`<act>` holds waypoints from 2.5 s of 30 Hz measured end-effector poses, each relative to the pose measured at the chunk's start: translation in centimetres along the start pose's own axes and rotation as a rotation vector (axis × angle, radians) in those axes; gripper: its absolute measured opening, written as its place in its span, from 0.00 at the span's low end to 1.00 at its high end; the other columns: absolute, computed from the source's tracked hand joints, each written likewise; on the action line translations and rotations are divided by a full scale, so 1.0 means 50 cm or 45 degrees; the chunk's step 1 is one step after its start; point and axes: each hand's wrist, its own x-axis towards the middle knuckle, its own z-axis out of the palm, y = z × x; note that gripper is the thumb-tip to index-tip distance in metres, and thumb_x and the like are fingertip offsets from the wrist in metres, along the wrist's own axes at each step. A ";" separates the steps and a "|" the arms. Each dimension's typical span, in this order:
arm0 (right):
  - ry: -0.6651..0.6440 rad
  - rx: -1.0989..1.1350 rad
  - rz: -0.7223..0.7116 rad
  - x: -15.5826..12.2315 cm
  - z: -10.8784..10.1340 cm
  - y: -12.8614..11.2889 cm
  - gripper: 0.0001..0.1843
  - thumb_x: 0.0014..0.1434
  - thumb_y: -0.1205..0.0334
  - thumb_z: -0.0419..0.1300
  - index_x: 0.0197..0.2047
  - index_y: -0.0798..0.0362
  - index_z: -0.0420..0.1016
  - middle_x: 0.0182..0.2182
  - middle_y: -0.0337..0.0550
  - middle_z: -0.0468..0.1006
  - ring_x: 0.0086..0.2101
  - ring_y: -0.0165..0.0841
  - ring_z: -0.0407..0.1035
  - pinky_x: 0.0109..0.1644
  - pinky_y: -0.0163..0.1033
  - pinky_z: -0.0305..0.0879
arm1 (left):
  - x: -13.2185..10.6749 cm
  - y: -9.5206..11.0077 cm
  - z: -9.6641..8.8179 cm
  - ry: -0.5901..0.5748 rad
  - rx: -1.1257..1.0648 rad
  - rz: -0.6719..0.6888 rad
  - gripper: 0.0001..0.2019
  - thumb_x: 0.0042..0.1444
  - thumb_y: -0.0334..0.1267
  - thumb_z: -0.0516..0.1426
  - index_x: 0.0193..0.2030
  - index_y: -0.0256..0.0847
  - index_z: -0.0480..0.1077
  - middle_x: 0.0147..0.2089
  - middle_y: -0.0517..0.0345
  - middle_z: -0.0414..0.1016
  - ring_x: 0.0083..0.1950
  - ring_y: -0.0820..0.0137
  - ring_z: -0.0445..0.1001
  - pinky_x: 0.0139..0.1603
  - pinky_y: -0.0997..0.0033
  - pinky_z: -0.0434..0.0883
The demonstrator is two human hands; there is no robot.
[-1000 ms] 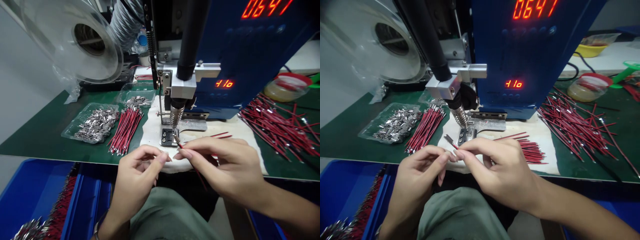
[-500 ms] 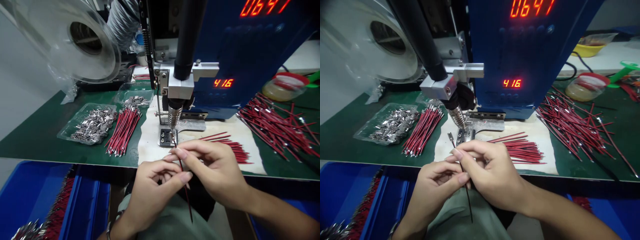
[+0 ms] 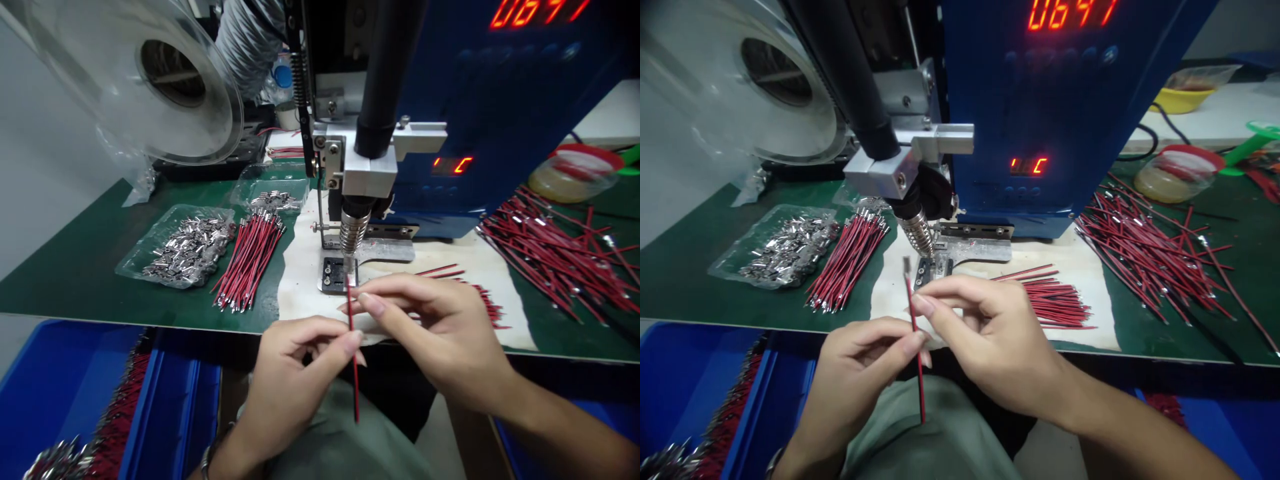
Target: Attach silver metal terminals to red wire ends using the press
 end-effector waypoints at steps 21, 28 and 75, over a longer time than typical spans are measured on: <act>-0.611 -0.982 -0.216 0.043 -0.174 0.077 0.15 0.73 0.57 0.56 0.52 0.47 0.84 0.45 0.47 0.82 0.43 0.38 0.78 0.47 0.43 0.73 | 0.145 0.095 -0.201 -0.058 2.180 -0.141 0.24 0.71 0.48 0.43 0.48 0.40 0.78 0.42 0.41 0.83 0.40 0.52 0.80 0.34 0.65 0.56; -0.697 -0.969 -0.267 0.064 -0.163 0.081 0.16 0.73 0.60 0.55 0.50 0.50 0.86 0.42 0.46 0.83 0.40 0.36 0.78 0.46 0.40 0.71 | 0.145 0.101 -0.233 0.227 2.122 -0.218 0.30 0.71 0.57 0.41 0.46 0.39 0.79 0.37 0.44 0.81 0.38 0.55 0.76 0.34 0.68 0.57; -0.609 -0.679 -0.365 0.148 -0.099 0.082 0.12 0.71 0.60 0.58 0.45 0.53 0.84 0.41 0.43 0.87 0.38 0.34 0.79 0.42 0.36 0.67 | 0.116 0.001 -0.044 0.465 0.064 0.290 0.08 0.62 0.43 0.66 0.42 0.42 0.82 0.39 0.54 0.86 0.27 0.73 0.75 0.34 0.73 0.74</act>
